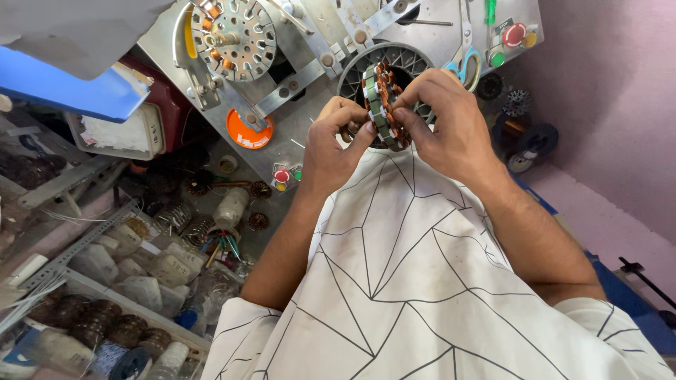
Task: The person places copper coils into a stator core and manually threads wires through the component, then uses scissors to trim excess material while working at a machine.
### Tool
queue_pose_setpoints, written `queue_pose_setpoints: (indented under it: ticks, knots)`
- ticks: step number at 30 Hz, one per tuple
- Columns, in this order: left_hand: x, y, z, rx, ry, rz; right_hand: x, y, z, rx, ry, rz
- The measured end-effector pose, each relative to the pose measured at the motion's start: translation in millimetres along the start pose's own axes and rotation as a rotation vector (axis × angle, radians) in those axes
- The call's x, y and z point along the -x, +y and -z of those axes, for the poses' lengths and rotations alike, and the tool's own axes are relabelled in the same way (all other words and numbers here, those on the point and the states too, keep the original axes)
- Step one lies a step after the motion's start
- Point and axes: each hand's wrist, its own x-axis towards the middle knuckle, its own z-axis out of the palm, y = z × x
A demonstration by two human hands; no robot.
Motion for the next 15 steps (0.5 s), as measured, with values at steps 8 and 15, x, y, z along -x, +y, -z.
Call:
queue_pose_setpoints:
  ticks: [8,15]
  knots:
    - [5,-1,3,0.027,0.020,-0.051,4,-2,4,-0.113,0.014,-0.171]
    - [2,-4,-7,-0.039,0.108,-0.054,4,-5,-1,-0.040,0.006,-0.198]
